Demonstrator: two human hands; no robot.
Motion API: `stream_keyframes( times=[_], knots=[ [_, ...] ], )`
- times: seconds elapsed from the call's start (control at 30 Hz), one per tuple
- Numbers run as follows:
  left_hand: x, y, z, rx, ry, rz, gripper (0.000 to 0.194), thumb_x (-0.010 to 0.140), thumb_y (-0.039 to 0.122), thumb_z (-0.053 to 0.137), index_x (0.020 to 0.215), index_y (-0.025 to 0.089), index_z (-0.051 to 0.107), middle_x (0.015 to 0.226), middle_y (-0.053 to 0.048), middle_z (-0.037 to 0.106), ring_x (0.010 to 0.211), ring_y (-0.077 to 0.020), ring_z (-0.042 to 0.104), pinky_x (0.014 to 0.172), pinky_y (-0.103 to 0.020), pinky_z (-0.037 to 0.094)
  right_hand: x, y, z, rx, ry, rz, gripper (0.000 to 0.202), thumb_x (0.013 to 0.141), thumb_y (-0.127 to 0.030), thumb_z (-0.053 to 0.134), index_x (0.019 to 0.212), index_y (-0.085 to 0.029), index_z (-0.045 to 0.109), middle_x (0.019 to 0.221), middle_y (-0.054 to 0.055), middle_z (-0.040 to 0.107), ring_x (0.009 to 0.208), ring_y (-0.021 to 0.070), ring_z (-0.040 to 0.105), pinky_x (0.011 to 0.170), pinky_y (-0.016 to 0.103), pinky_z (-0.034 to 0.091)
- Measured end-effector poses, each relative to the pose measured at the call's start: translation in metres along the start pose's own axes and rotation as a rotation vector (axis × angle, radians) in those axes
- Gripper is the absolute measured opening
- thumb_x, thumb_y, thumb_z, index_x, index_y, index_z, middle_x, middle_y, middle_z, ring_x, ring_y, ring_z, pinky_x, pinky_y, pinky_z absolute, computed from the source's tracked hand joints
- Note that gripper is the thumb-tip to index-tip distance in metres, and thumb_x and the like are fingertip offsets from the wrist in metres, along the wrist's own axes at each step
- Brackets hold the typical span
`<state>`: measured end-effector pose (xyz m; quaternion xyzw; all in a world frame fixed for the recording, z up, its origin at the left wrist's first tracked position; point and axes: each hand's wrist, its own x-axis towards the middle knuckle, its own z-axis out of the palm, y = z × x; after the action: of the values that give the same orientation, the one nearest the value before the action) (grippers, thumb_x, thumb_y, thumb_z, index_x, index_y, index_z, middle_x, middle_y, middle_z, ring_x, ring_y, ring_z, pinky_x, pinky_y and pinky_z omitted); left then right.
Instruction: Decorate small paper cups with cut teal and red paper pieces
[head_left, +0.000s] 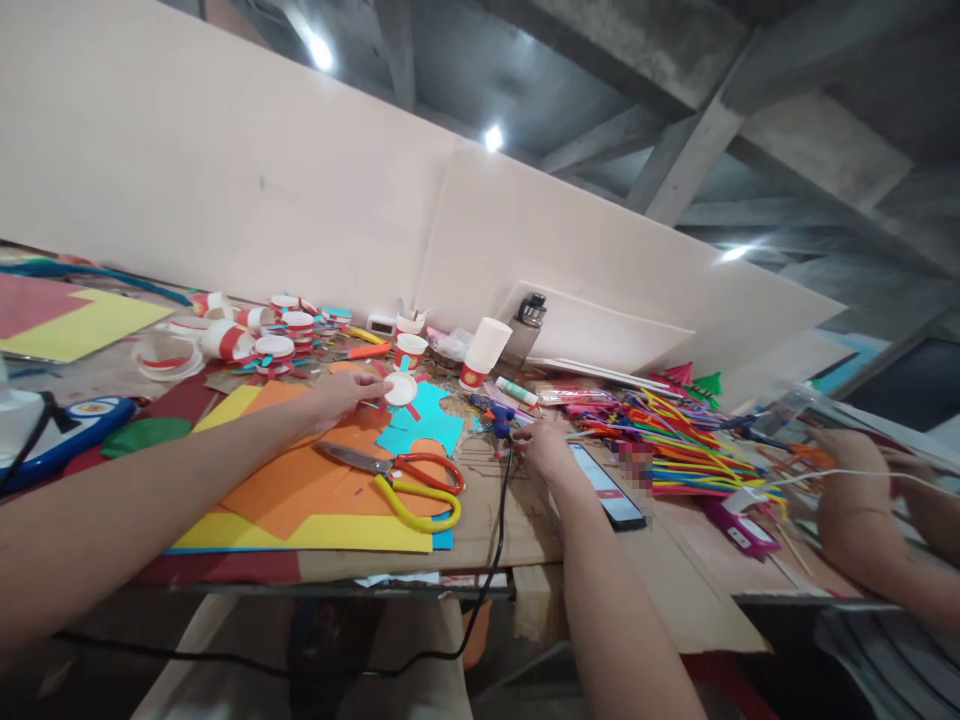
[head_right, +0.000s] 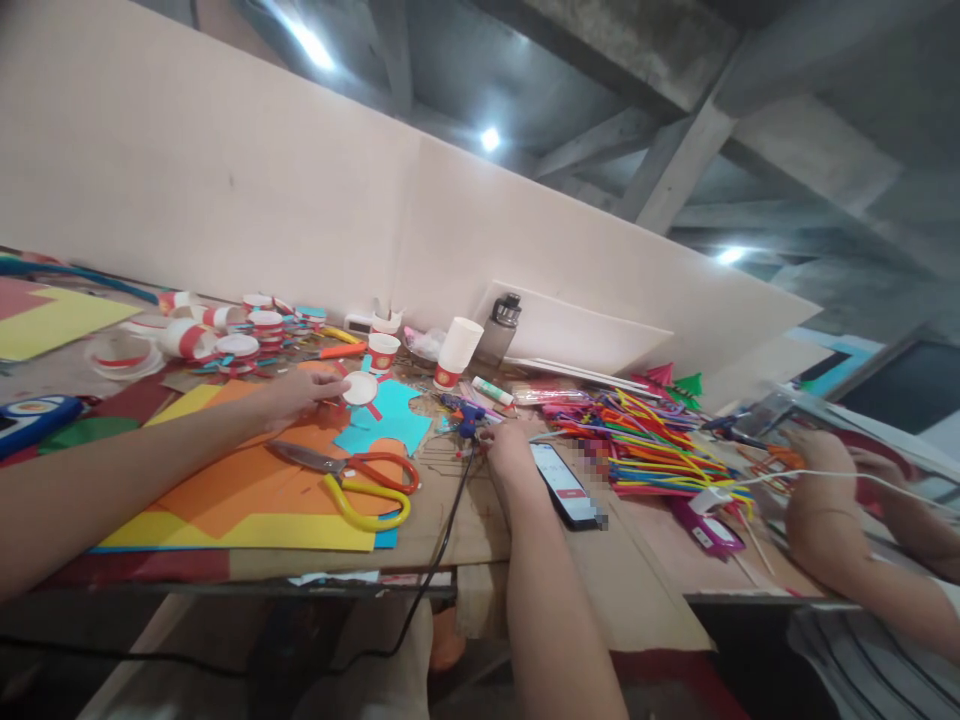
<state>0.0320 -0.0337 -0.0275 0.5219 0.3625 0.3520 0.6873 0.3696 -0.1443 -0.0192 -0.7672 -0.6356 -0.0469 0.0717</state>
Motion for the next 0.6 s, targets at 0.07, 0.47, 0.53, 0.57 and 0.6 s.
stream_keyframes(
  times=[0.07, 0.47, 0.53, 0.57, 0.6],
  knots=[
    [0.003, -0.002, -0.003, 0.006, -0.011, 0.016, 0.034, 0.063, 0.036, 0.082, 0.082, 0.011, 0.069, 0.071, -0.005, 0.067, 0.050, -0.0110, 0.060, 0.047, -0.021, 0.049, 0.000, -0.001, 0.001, -0.032, -0.042, -0.030, 0.021, 0.071, -0.010, 0.062, 0.080, -0.018, 0.078, 0.080, 0.010, 0.072, 0.080, 0.0206, 0.062, 0.073, 0.027, 0.041],
    [0.009, -0.014, -0.008, -0.033, 0.000, 0.056, 0.038, 0.061, 0.039, 0.083, 0.082, 0.010, 0.070, 0.071, -0.006, 0.067, 0.051, -0.0103, 0.059, 0.049, -0.023, 0.050, -0.032, -0.030, -0.041, -0.270, -0.127, 0.048, 0.024, 0.075, 0.000, 0.052, 0.080, -0.014, 0.071, 0.090, 0.016, 0.069, 0.084, 0.0234, 0.065, 0.070, 0.029, 0.041],
    [0.010, -0.014, -0.007, -0.071, -0.010, 0.065, 0.036, 0.061, 0.036, 0.084, 0.083, 0.011, 0.070, 0.073, -0.006, 0.067, 0.056, -0.0120, 0.061, 0.054, -0.026, 0.054, -0.039, -0.032, -0.056, -0.305, -0.118, 0.057, 0.026, 0.076, 0.001, 0.050, 0.080, -0.014, 0.071, 0.092, 0.017, 0.069, 0.085, 0.0240, 0.065, 0.070, 0.030, 0.042],
    [0.010, -0.013, -0.007, -0.089, -0.015, 0.072, 0.036, 0.061, 0.035, 0.084, 0.084, 0.012, 0.070, 0.074, -0.006, 0.067, 0.058, -0.0127, 0.061, 0.056, -0.028, 0.056, -0.043, -0.030, -0.063, -0.322, -0.110, 0.066, 0.026, 0.076, 0.001, 0.050, 0.079, -0.014, 0.071, 0.093, 0.018, 0.069, 0.086, 0.0247, 0.065, 0.071, 0.031, 0.042],
    [0.009, -0.012, -0.007, -0.100, -0.015, 0.083, 0.035, 0.061, 0.035, 0.083, 0.085, 0.013, 0.070, 0.074, -0.005, 0.067, 0.059, -0.0130, 0.061, 0.057, -0.029, 0.056, -0.045, -0.028, -0.071, -0.339, -0.100, 0.079, 0.026, 0.077, 0.001, 0.049, 0.079, -0.013, 0.071, 0.092, 0.019, 0.069, 0.086, 0.0255, 0.065, 0.071, 0.032, 0.043]
  ],
)
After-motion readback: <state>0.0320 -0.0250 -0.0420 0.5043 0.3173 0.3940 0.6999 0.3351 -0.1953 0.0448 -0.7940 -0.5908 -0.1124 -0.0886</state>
